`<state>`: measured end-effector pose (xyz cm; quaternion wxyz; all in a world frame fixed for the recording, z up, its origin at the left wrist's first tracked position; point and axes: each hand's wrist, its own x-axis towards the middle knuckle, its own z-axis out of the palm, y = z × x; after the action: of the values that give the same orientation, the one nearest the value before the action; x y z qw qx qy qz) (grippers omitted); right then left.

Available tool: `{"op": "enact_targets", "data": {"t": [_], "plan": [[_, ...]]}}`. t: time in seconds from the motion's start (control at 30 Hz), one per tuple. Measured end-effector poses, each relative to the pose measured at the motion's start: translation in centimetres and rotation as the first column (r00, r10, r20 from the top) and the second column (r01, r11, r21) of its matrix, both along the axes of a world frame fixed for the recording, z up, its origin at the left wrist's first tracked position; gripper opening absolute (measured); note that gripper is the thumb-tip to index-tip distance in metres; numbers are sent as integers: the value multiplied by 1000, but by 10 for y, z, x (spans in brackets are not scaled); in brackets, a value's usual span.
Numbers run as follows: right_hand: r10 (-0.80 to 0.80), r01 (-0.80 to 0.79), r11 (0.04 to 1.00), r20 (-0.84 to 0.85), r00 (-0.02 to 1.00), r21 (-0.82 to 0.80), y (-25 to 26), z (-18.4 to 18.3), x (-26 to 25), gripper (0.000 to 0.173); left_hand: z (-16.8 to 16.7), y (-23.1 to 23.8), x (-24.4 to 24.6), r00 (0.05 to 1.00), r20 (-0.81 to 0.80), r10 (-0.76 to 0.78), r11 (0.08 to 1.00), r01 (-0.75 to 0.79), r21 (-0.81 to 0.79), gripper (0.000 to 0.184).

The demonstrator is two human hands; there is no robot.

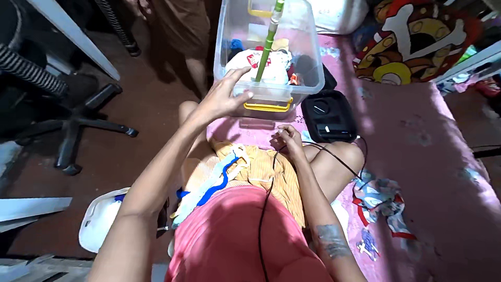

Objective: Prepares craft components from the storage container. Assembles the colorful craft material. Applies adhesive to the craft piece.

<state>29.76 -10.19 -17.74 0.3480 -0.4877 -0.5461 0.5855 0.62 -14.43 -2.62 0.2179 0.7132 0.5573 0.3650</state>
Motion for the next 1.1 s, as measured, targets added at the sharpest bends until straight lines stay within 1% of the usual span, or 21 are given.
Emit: {"op": "enact_targets", "data": {"t": [0.03,0.1,0.17,0.2,0.27,0.3,0.37,0.43,0.47,0.53,0.57,0.63,0.67,0.7,0.77,0.8,0.83,0.9,0.97,1.03,1.1], "plan": [[2,-2,1000,0,1000,13,-1,0,0,23,-2,-20,-10,997,-62,43,998,-45,-31,56],[20,-21,999,20,1000,50,-6,0,0,23,-14,-69,-28,984,-136,113,982,-132,-136,37],[51,-54,997,56,997,60,-13,5,-6,23,-42,-122,-34,982,-147,117,955,-151,-256,22],[70,-74,996,69,995,58,-16,7,-10,23,-59,-141,-32,987,-122,107,935,-141,-325,20],[120,-126,991,113,986,52,-22,11,-20,25,-90,-163,-24,995,-34,98,887,-103,-450,26],[151,-160,986,146,978,52,-24,13,-26,25,-100,-166,-19,991,21,132,870,-106,-482,29],[234,-251,966,213,949,55,-30,18,-38,25,-115,-156,-6,960,99,261,855,-182,-486,30],[328,-360,931,285,901,66,-34,25,-49,27,-125,-131,10,934,83,347,823,-261,-504,33],[367,-405,912,317,875,60,-37,28,-54,28,-134,-117,17,942,39,332,802,-260,-538,37],[422,-467,883,355,834,47,-42,29,-61,33,-153,-93,34,971,-56,231,752,-215,-623,49],[441,-485,874,363,821,35,-43,28,-62,37,-159,-86,42,979,-83,189,738,-197,-646,49],[454,-493,870,363,814,18,-45,23,-63,42,-162,-80,50,978,-59,199,759,-192,-622,36],[455,-486,874,331,827,12,-45,21,-62,42,-160,-80,48,975,7,221,787,-174,-592,31],[456,-473,881,258,852,2,-46,20,-61,40,-154,-80,44,968,100,229,819,-137,-557,27],[460,-459,888,31,887,-33,-49,26,-61,41,-132,-85,37,948,252,197,888,-64,-455,25],[457,-459,887,-59,888,-40,-52,32,-62,44,-118,-88,35,948,271,169,916,-50,-397,26],[460,-465,885,-106,881,-23,-55,41,-64,46,-101,-92,34,957,252,147,940,-56,-337,27],[452,-442,890,-95,887,112,-63,62,-68,48,-65,-99,38,973,159,169,970,-136,-199,26],[410,-384,870,-21,912,310,-68,85,-73,45,-31,-104,42,964,82,254,965,-247,-85,26],[327,-297,801,37,944,520,-72,102,-77,42,-8,-105,45,946,33,324,946,-323,-22,29],[272,-208,699,16,962,684,-73,114,-82,41,4,-104,47,931,13,364,930,-364,48,31]]}}
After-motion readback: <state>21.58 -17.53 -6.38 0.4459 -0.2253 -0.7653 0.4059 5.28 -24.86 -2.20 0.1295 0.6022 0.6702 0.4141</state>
